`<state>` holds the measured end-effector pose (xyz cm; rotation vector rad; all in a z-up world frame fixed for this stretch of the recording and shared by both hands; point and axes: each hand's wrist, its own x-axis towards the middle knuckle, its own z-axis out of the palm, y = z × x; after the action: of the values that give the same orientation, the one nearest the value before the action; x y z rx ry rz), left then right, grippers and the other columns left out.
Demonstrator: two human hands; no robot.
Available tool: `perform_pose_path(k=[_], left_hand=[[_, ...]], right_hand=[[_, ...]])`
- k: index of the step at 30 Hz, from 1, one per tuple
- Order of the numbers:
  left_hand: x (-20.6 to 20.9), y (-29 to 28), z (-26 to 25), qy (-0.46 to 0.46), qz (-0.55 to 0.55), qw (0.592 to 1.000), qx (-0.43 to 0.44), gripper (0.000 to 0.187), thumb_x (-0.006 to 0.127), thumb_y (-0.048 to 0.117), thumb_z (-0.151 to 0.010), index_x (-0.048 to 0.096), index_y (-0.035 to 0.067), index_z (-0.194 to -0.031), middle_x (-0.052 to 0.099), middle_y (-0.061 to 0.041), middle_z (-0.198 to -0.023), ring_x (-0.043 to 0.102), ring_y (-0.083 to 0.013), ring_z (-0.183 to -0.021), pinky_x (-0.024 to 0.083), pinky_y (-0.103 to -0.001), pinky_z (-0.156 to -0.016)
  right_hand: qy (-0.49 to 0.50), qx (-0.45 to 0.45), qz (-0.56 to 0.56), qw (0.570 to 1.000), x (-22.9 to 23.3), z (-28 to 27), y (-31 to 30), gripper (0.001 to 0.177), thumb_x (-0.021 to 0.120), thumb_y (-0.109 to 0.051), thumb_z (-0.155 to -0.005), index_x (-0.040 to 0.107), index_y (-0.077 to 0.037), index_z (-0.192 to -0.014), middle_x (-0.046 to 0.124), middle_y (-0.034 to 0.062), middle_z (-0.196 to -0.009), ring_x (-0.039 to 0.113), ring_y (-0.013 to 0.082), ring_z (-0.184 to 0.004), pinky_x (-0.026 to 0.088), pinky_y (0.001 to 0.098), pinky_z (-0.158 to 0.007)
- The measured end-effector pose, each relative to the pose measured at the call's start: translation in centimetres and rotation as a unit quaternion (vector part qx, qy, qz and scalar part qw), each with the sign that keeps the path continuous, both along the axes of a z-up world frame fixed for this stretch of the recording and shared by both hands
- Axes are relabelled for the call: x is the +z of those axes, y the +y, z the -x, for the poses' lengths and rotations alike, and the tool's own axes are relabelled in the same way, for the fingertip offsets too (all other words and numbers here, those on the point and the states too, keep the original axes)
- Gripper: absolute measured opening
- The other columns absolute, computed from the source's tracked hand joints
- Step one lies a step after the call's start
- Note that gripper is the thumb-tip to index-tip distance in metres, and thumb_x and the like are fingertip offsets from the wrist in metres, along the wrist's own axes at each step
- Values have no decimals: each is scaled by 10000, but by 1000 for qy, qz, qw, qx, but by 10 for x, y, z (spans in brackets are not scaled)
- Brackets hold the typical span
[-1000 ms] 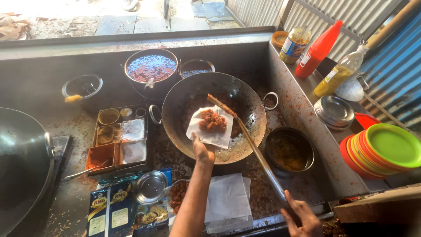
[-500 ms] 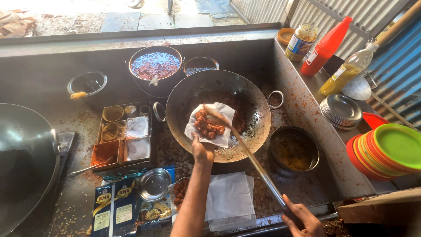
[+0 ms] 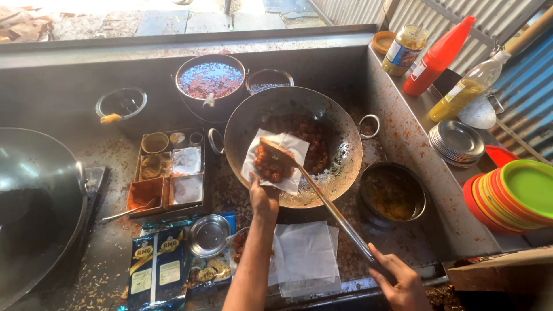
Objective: The person serves fried food from a wok onto paper sheets using a spatula and then separates several paper sheets from a stack on a table.
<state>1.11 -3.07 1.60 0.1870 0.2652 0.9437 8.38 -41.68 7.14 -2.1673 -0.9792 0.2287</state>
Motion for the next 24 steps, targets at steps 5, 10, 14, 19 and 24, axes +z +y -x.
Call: perform_pose_path(k=[5, 10, 14, 19, 24], left_hand=[[9, 14, 30, 24, -26, 998, 43, 519, 314, 378, -1097, 437, 73, -1498, 544, -155, -1443, 563, -317, -1286, 454, -528, -1116], [33, 31, 72, 96, -38, 991, 82, 524, 366, 398, -1082, 438, 91, -1501, 548, -132, -1457, 572, -306, -1293, 468, -508, -1114], [43, 28, 89, 105, -61, 989, 85, 539, 377, 418, -1064, 409, 123, -1514, 538, -119, -1455, 571, -309, -1289, 480, -516, -1087], [41, 20, 90, 107, -47, 990, 84, 542, 375, 414, -1055, 395, 137, -1520, 549, -121, -1427, 580, -314, -1270, 508, -528, -1055], [36, 18, 88, 107, -42, 990, 84, 524, 398, 405, -1071, 420, 127, -1515, 549, -114, -1440, 584, -296, -1270, 512, -506, -1057]], right_hand=[[59, -52, 74, 994, 37, -28, 9, 658, 762, -177, -876, 594, -256, -1507, 758, 49, -1185, 704, 300, -741, 604, 404, -686], [-161, 8, 146, 976, 69, -70, 29, 591, 674, -272, -878, 544, -286, -1454, 730, 101, -976, 728, 305, -756, 583, 429, -710], [-202, 46, 370, 905, 51, -77, 73, 573, 553, -312, -998, 399, -264, -1548, 646, 70, -950, 675, 190, -655, 618, 346, -635], [168, 38, 180, 968, -8, -73, 113, 572, 593, -196, -994, 446, -165, -1546, 617, 41, -866, 555, 93, -595, 513, 235, -488], [418, -8, 40, 908, -10, -83, 82, 579, 638, -185, -946, 526, -143, -1512, 654, 27, -855, 561, 85, -641, 473, 244, -502]])
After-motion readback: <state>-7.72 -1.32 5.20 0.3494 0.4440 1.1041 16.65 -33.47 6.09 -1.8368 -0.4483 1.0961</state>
